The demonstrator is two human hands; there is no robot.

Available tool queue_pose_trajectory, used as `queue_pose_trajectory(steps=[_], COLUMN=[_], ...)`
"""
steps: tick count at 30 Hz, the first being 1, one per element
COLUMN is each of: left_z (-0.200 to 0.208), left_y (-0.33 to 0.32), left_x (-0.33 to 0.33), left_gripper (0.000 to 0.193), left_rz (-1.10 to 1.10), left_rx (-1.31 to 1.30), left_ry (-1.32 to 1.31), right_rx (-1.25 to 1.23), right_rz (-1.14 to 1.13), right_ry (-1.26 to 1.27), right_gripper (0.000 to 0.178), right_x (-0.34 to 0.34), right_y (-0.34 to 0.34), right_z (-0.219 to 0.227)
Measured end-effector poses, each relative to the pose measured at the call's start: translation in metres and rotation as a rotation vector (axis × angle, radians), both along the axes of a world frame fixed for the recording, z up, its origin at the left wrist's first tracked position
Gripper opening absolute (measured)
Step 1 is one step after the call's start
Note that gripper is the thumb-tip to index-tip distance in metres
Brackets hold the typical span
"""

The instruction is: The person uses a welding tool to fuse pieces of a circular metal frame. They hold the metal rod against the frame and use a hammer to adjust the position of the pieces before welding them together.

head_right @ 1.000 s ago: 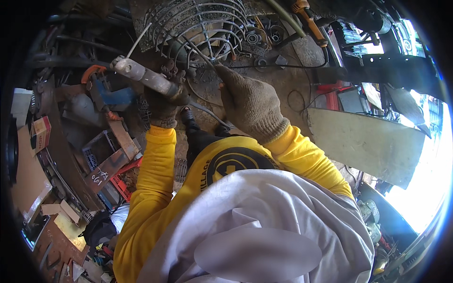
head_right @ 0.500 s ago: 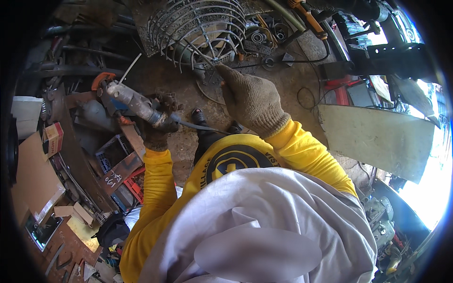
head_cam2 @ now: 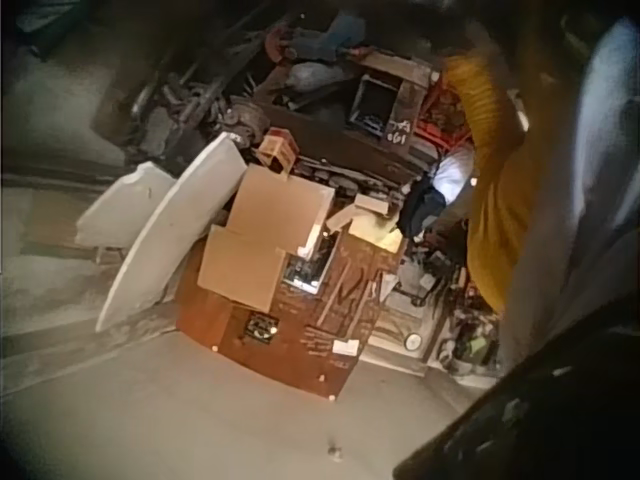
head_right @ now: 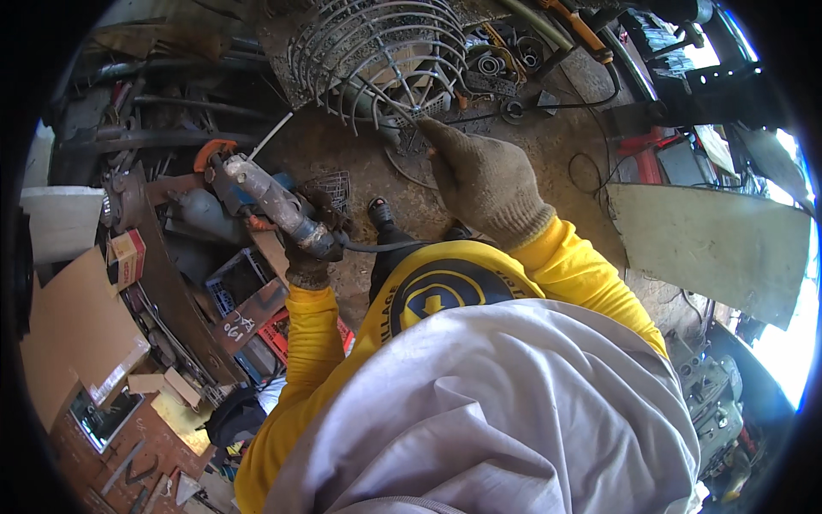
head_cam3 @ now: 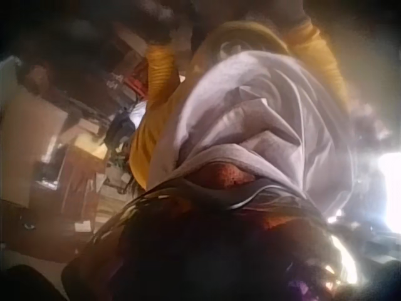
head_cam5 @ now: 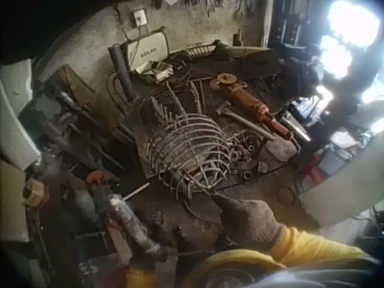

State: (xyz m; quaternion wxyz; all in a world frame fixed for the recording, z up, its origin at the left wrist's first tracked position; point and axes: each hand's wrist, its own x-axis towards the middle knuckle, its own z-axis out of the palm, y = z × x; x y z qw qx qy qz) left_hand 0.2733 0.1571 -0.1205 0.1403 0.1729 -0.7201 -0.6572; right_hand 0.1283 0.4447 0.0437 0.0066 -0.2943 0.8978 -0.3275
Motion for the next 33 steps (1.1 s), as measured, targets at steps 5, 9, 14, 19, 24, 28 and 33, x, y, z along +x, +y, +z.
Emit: queue_pose_trajectory(steps=[5, 9, 14, 19, 24, 28, 33], left_z=[0.007, 0.028, 0.049, 0.028, 0.025, 0.001, 0.048], left_y=[-0.024, -0.039, -0.068, -0.082, -0.085, -0.099, -0.071], left_x=[-0.025, -0.033, -0.051, -0.048, -0.045, -0.021, -0.006], left_gripper=[0.025, 0.034, 0.051, 0.039, 0.032, 0.033, 0.049], left_rz=[-0.012, -0.227, -0.356, -0.337, -0.287, -0.353, -0.088], left_rx=[0.616, 0.024, -0.709, -0.605, 0.31, 0.171, 0.506], left_ry=[0.005, -0.042, 0.248, 0.183, -0.148, -0.161, -0.404], right_rx=[0.003, 0.034, 0.065, 0.039, 0.122, 0.144, 0.008], right_rz=[-0.029, -0.021, -0.03, -0.026, -0.045, -0.047, -0.044], right_ry=[-0.013, -0.07, -0.022, -0.005, -0.041, -0.038, -0.157], right_gripper=[0.039, 0.039, 0.039, 0.039, 0.044, 0.045, 0.051], right_x=[0.0, 0.003, 0.006, 0.005, 0.004, 0.004, 0.004], right_y=[0.003, 0.004, 0.002, 0.001, 0.005, 0.005, 0.001], right_z=[0.004, 0.007, 0.012, 0.013, 0.011, 0.002, 0.017])
